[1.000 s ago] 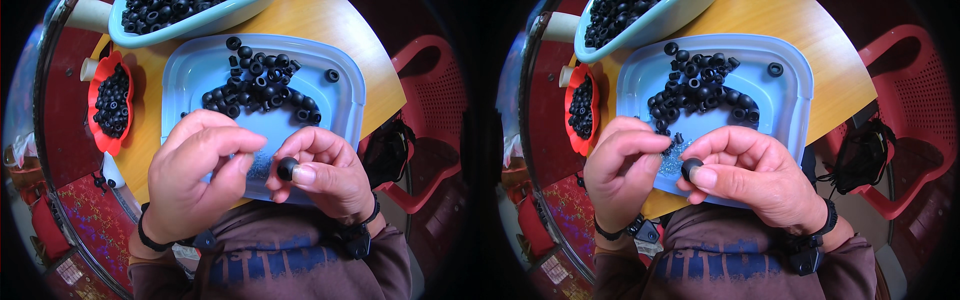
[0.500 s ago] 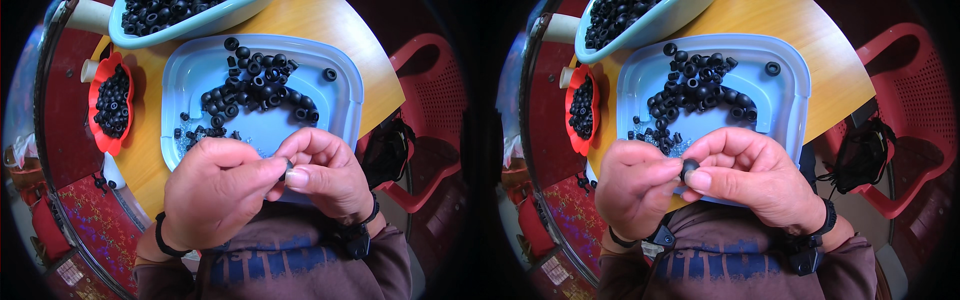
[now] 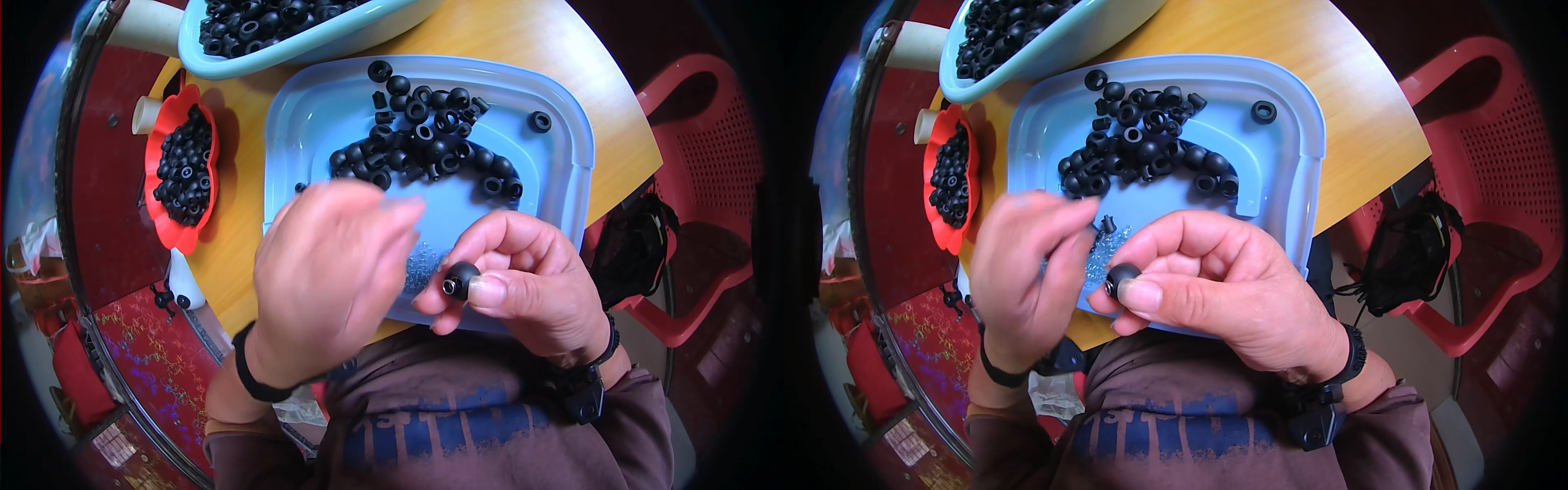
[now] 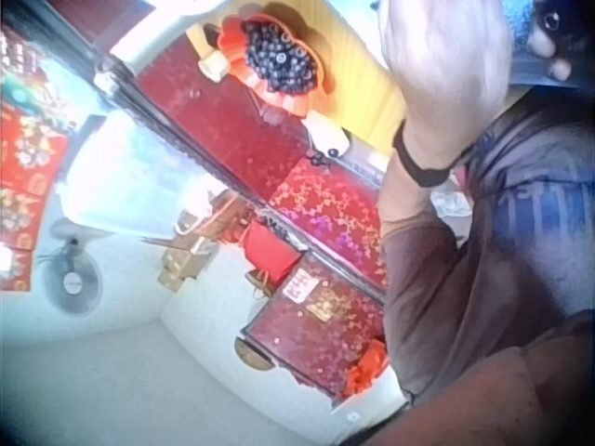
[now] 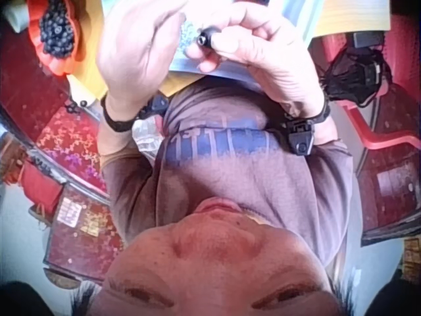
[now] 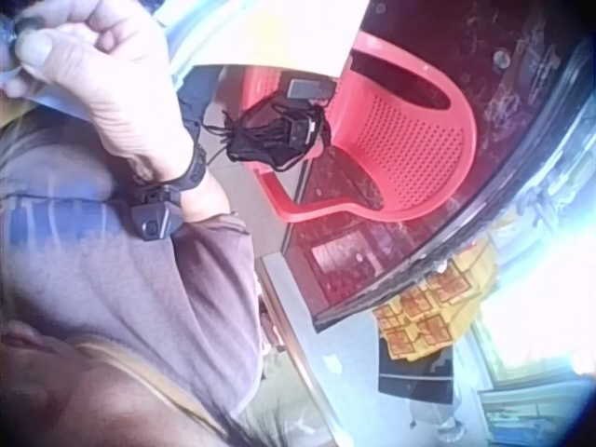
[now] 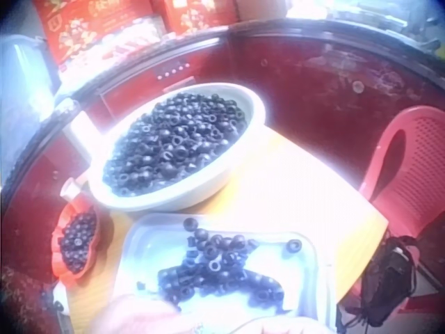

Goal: Assembling small black rubber components by manually inserting transparent plastic inserts into them.

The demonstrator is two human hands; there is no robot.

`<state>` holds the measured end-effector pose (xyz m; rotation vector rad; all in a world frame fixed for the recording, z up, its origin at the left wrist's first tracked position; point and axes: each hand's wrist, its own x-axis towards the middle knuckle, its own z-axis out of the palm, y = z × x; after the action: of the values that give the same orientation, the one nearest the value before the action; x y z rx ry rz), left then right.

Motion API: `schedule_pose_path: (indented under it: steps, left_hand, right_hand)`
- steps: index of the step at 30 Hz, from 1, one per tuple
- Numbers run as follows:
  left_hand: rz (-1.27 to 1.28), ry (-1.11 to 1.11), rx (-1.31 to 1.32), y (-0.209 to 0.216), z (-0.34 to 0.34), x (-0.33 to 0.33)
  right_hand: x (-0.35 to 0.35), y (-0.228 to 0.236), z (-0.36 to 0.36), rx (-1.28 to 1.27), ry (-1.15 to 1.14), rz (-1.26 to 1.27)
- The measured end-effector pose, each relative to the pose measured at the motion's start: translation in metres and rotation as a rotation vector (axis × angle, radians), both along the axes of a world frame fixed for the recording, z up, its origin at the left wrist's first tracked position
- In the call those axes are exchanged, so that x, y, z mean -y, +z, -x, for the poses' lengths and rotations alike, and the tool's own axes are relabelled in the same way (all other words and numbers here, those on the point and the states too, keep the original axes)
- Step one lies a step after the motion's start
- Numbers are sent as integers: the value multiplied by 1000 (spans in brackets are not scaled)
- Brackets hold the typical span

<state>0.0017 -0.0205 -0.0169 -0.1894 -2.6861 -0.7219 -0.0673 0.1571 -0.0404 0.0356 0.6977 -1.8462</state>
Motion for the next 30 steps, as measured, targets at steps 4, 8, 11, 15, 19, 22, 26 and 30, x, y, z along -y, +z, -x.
schedule_pose_path:
  steps: [4, 8, 11, 15, 19, 22, 26, 30]
  left_hand:
    - [-2, -20, 133, -10, 18, 2]
    - [184, -54, 169, -18, 30, -1]
    - [237, -51, 202, -21, 33, -2]
    - [311, -32, 202, -25, 36, 0]
    - [253, -57, 200, -23, 38, 3]
    - [33, -21, 223, -16, 31, 3]
    - [-555, 27, 376, -11, 17, 5]
    - [-1182, 140, 532, -1, 6, -1]
  right_hand:
    - [-2, -3, 1, -12, 9, 4]
    - [-6, -10, 5, 48, 76, 151]
    - [-2, -2, 3, 28, 34, 76]
    - [-1, 0, 3, -4, -2, -7]
    - [-1, -1, 4, -1, 2, -13]
    - [-2, -4, 4, -7, -2, -18]
    - [-4, -11, 6, 47, 22, 118]
    - [0, -1, 3, -15, -33, -35]
